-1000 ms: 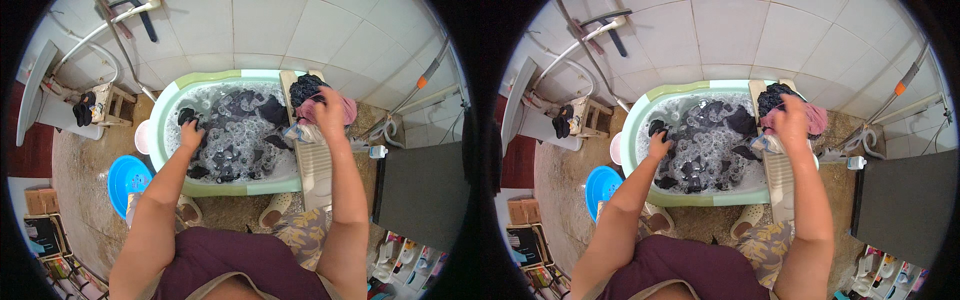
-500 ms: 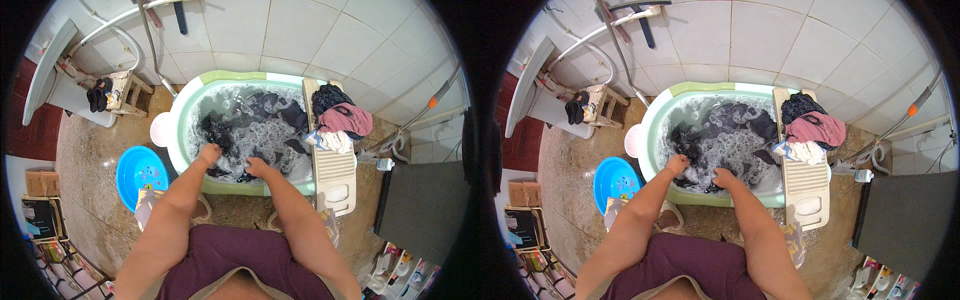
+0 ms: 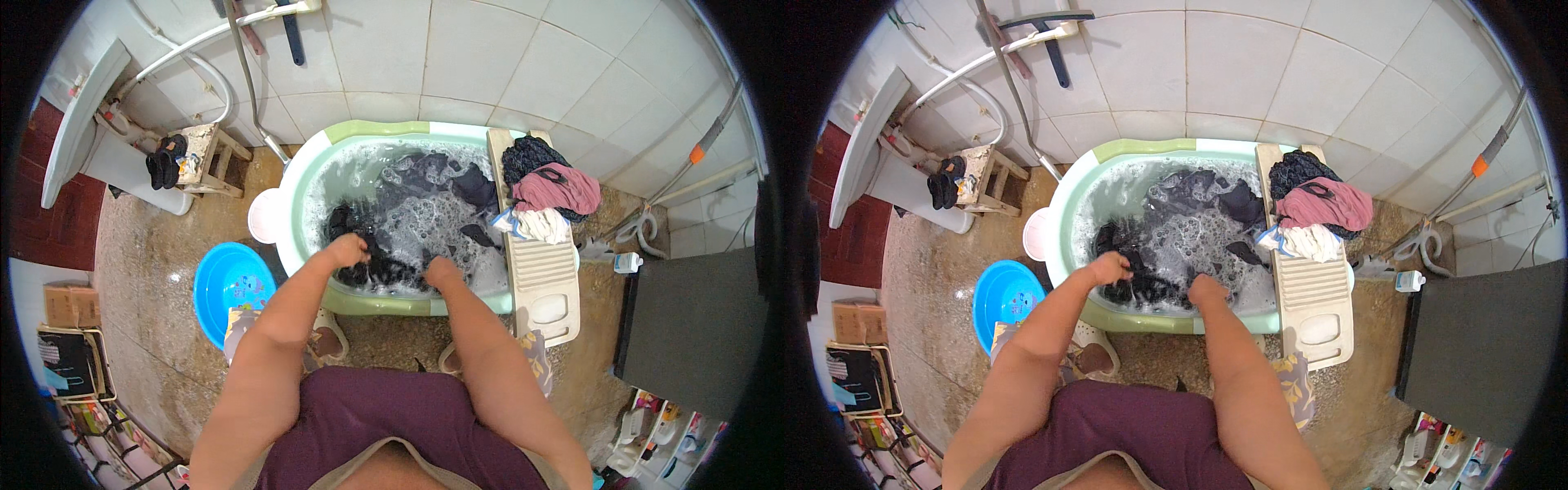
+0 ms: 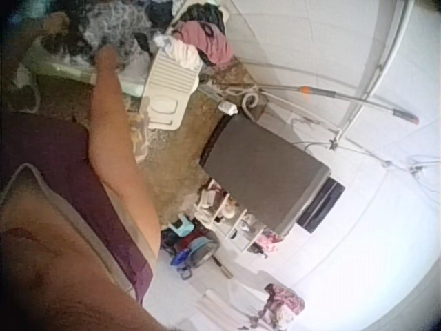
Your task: The person washes clothes by hand in a basin of soapy water, dipping, rubbing, and wringing out a dark garment and a pink garment one at a time.
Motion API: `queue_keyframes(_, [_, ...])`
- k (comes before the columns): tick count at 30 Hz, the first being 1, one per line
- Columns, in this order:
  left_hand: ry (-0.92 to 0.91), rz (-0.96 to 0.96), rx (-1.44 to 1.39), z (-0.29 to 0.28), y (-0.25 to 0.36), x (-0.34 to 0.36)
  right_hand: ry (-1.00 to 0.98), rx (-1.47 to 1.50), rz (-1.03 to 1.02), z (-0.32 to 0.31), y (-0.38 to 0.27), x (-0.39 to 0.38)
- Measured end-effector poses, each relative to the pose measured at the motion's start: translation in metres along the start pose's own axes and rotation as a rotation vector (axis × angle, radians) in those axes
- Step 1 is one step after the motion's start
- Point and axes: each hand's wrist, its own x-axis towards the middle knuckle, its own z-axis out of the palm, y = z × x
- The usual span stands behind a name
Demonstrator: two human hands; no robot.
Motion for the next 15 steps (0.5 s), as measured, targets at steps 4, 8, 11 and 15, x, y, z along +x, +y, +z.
queue_keyframes(4, [0.26, 0.208, -0.1, -0.038, 0.043, -0.002, 0.416, 0.027, -0.233, 0.031, 0.042, 0.049])
queue_keyframes(8, [0.496, 0.263, -0.041, -0.085, 0.066, -0.03, 0.6, 0.522, -0.287, -0.01, 0.042, 0.03])
queue_keyframes(11, [0.498, 0.243, -0.153, -0.115, 0.08, -0.057, 0.595, 0.569, -0.293, -0.037, 0.033, 0.017])
queue_keyframes(15, [0.47, 0.387, -0.525, -0.133, 0.119, -0.088, 0.527, 0.694, -0.619, -0.063, 0.002, 0.001])
